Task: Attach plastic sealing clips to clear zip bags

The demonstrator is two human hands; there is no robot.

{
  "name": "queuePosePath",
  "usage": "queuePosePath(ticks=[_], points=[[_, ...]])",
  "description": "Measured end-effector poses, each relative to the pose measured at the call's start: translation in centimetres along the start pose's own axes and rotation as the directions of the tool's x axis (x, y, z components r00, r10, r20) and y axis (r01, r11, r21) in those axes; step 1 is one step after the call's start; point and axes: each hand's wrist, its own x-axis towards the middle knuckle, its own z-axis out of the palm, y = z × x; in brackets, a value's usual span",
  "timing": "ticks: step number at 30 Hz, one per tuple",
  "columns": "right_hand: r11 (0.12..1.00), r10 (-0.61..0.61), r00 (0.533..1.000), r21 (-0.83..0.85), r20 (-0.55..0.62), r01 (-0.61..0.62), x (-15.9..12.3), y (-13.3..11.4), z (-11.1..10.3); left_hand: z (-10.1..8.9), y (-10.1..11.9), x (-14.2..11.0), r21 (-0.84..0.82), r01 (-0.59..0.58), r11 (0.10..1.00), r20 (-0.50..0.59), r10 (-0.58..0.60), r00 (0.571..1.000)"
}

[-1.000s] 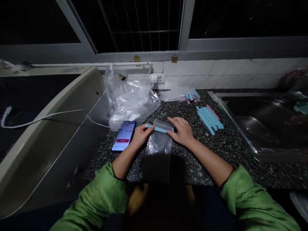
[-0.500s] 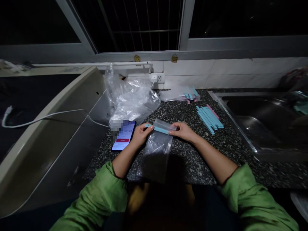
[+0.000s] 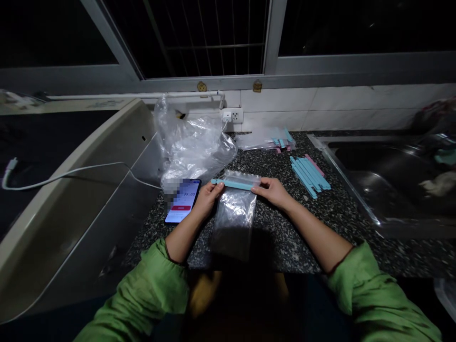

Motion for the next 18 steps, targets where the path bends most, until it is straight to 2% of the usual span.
queuePosePath(ticks=[4, 7, 13, 18], points=[[0.999, -0.049, 0.997, -0.006, -0.067, 0.048, -0.03, -0.44, -0.4, 0.35, -0.16, -0.17, 0.066, 0.114, 0.991, 0.167, -0.123, 0.978], [0.997, -0.074, 0.991, -0.012, -0.107, 0.073, -0.06, -0.77, -0.66, 0.59, -0.4, -0.09, 0.139, 0.146, 0.979, 0.138, -0.165, 0.976], [0.994, -0.11, 0.982, -0.034, -0.153, 0.106, -0.12, -0.76, -0.5, 0.64, -0.54, 0.24, 0.246, 0.091, 0.965, 0.048, -0.106, 0.993], [0.991, -0.132, 0.966, -0.035, -0.224, 0.128, 0.12, -0.45, -0.96, 0.56, -0.86, 0.17, 0.26, 0.12, 0.958, 0.102, -0.15, 0.983]])
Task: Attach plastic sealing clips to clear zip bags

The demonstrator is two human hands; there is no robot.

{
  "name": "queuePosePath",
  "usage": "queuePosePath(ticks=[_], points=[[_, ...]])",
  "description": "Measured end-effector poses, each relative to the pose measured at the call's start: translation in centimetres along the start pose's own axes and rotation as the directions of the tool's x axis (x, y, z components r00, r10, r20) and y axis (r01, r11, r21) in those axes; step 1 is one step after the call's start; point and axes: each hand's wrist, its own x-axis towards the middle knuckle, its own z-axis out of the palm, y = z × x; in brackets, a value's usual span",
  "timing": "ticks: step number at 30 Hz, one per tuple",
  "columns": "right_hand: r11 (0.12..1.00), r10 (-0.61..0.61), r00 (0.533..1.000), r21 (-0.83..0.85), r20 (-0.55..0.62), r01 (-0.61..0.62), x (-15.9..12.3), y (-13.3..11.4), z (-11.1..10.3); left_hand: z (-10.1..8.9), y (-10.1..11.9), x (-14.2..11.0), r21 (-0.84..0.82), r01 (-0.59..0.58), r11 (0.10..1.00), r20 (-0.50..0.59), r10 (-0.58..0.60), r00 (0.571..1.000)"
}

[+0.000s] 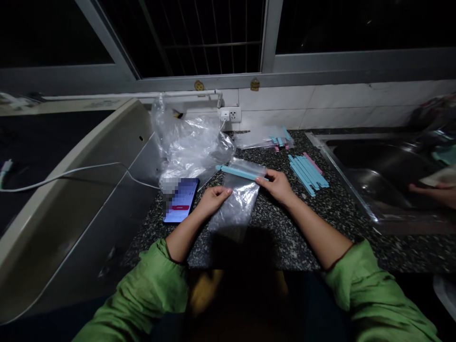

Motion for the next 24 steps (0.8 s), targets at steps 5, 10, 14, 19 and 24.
queuePosePath(ticks=[5, 10, 14, 19, 24], points=[[0.999, -0.027, 0.995, 0.019, -0.094, 0.029, 0.6, 0.2, -1.0, 0.1, -0.5, -0.1, 0.076, -0.018, 0.997, 0.07, 0.012, 0.997], [0.999, -0.043, 0.99, 0.011, -0.136, 0.045, 0.7, 0.1, -1.2, 0.2, -0.8, -0.1, 0.149, -0.062, 0.987, 0.028, 0.059, 0.998], [0.999, -0.038, 0.989, -0.015, -0.144, 0.036, 0.6, 0.0, -1.1, 0.2, -0.8, -0.1, 0.156, -0.083, 0.984, 0.006, 0.083, 0.997], [1.0, -0.02, 0.993, -0.026, -0.116, 0.017, 0.7, 0.4, -1.4, 0.2, -0.3, -0.5, 0.148, -0.097, 0.984, 0.064, 0.088, 0.994], [0.999, 0.05, 0.999, -0.014, -0.015, -0.05, 0.7, 0.6, -1.2, -0.1, 0.2, -0.7, 0.257, -0.134, 0.957, 0.043, 0.128, 0.991]])
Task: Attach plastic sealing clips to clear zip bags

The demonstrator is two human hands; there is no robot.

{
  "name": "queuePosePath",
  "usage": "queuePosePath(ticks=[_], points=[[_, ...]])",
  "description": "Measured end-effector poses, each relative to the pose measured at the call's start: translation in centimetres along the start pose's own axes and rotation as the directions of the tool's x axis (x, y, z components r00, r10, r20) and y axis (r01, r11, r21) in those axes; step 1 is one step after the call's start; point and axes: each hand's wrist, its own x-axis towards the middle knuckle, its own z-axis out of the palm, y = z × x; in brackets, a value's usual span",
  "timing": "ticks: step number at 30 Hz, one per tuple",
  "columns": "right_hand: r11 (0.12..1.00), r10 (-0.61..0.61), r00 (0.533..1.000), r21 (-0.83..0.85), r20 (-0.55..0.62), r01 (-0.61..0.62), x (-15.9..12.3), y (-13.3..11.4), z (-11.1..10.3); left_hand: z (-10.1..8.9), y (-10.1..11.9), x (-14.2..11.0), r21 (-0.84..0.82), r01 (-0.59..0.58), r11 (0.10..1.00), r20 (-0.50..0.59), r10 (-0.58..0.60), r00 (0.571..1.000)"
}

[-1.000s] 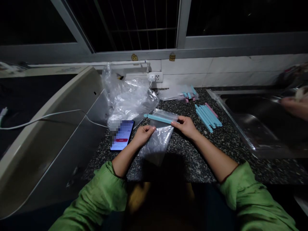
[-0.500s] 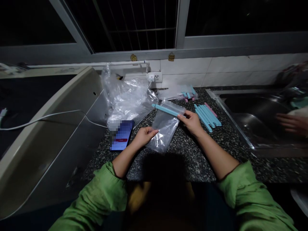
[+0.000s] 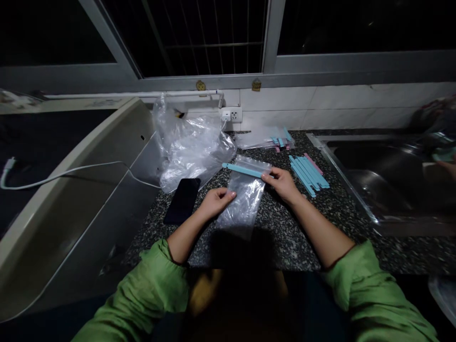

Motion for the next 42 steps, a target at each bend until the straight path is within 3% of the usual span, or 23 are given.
queuePosePath(ticks=[3, 6, 8, 10, 12, 14, 17, 19, 24, 30, 34, 42], points=[[1.0, 0.007, 1.0, 0.005, 0.013, -0.007, -0.2, 0.0, 0.4, -0.8, 0.0, -0.1, 0.287, -0.007, 0.958, -0.252, 0.082, 0.964], [1.0, 0.008, 1.0, 0.002, 0.018, -0.008, -0.3, -0.1, 0.5, -1.5, 0.0, -0.1, 0.409, 0.126, 0.904, -0.381, 0.043, 0.924], [1.0, 0.005, 1.0, -0.007, 0.026, -0.005, -0.3, -0.1, 0.5, -1.7, -0.1, -0.1, 0.402, 0.156, 0.902, -0.382, 0.01, 0.924], [1.0, -0.001, 0.999, -0.015, 0.033, 0.001, -0.3, -0.2, 0.4, -1.7, -0.2, 0.0, 0.347, 0.068, 0.935, -0.353, 0.063, 0.933], [1.0, -0.001, 0.999, -0.014, 0.032, 0.001, -0.3, -0.3, 0.3, -1.5, -0.3, 0.1, 0.21, -0.063, 0.976, -0.326, 0.13, 0.936], [1.0, 0.002, 0.999, -0.005, 0.042, -0.002, -0.4, -0.3, 0.3, -1.2, -0.4, 0.4, -0.008, -0.123, 0.992, -0.3, 0.115, 0.947], [1.0, 0.01, 0.992, 0.001, 0.127, -0.011, -0.5, -0.3, 0.7, -0.8, -0.4, 0.7, -0.309, -0.067, 0.949, -0.211, 0.001, 0.977], [1.0, 0.018, 0.981, -0.011, 0.194, -0.016, -0.7, -0.4, 1.1, -0.5, -0.3, 0.7, -0.4, -0.021, 0.916, -0.155, -0.044, 0.987], [0.998, 0.058, 0.98, 0.008, 0.189, -0.06, -1.2, -0.5, 2.1, -0.4, 0.1, 0.5, -0.453, 0.041, 0.891, -0.125, -0.109, 0.986], [0.988, 0.127, 0.966, 0.06, 0.224, -0.144, -1.6, -0.5, 2.9, -0.8, 0.1, 0.5, -0.469, -0.016, 0.883, -0.25, -0.115, 0.961], [0.993, 0.117, 0.966, -0.025, 0.23, -0.114, -1.7, -0.3, 3.1, -0.9, -0.3, 0.7, -0.432, -0.051, 0.9, -0.321, -0.101, 0.942], [0.994, 0.106, 0.973, -0.061, 0.204, -0.096, -1.5, -0.3, 3.2, -0.5, -0.2, 0.8, -0.43, -0.089, 0.899, -0.352, -0.076, 0.933]])
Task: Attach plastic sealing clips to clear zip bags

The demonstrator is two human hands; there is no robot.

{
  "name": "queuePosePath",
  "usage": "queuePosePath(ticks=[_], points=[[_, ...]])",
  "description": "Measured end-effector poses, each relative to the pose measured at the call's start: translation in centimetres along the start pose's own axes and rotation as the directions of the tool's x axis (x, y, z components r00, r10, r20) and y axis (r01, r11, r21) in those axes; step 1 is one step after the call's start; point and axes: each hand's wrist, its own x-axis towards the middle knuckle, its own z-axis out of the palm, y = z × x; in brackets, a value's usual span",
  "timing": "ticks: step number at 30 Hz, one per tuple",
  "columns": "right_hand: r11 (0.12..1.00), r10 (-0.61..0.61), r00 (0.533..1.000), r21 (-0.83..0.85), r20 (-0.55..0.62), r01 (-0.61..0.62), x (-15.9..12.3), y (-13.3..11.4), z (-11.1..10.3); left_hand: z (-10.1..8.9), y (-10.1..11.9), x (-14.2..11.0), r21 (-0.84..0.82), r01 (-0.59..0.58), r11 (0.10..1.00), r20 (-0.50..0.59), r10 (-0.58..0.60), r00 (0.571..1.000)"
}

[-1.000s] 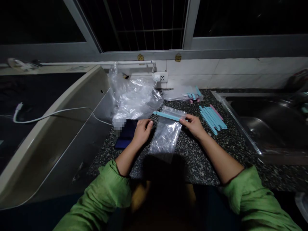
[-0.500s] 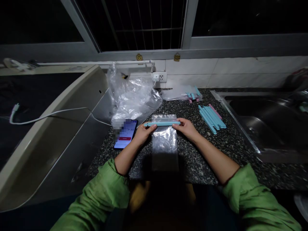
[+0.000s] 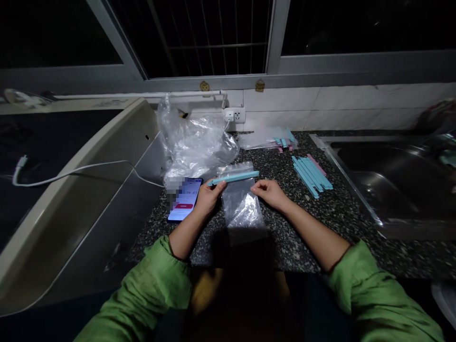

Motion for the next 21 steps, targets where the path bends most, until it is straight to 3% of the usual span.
queuePosePath(ticks=[7, 17, 21], points=[[0.996, 0.09, 0.972, -0.018, 0.217, -0.088, -0.3, -0.9, -1.4, -0.4, 0.5, 0.4, -0.055, -0.005, 0.998, -0.134, -0.002, 0.991], [0.995, 0.081, 0.973, -0.074, 0.216, -0.066, 0.0, -0.3, -1.1, -0.4, 0.3, 0.3, -0.081, -0.07, 0.994, -0.133, 0.059, 0.989], [0.992, 0.105, 0.956, -0.093, 0.274, -0.082, -0.1, -0.4, -1.5, -0.4, 0.1, 0.3, -0.073, -0.1, 0.992, -0.127, 0.09, 0.988]])
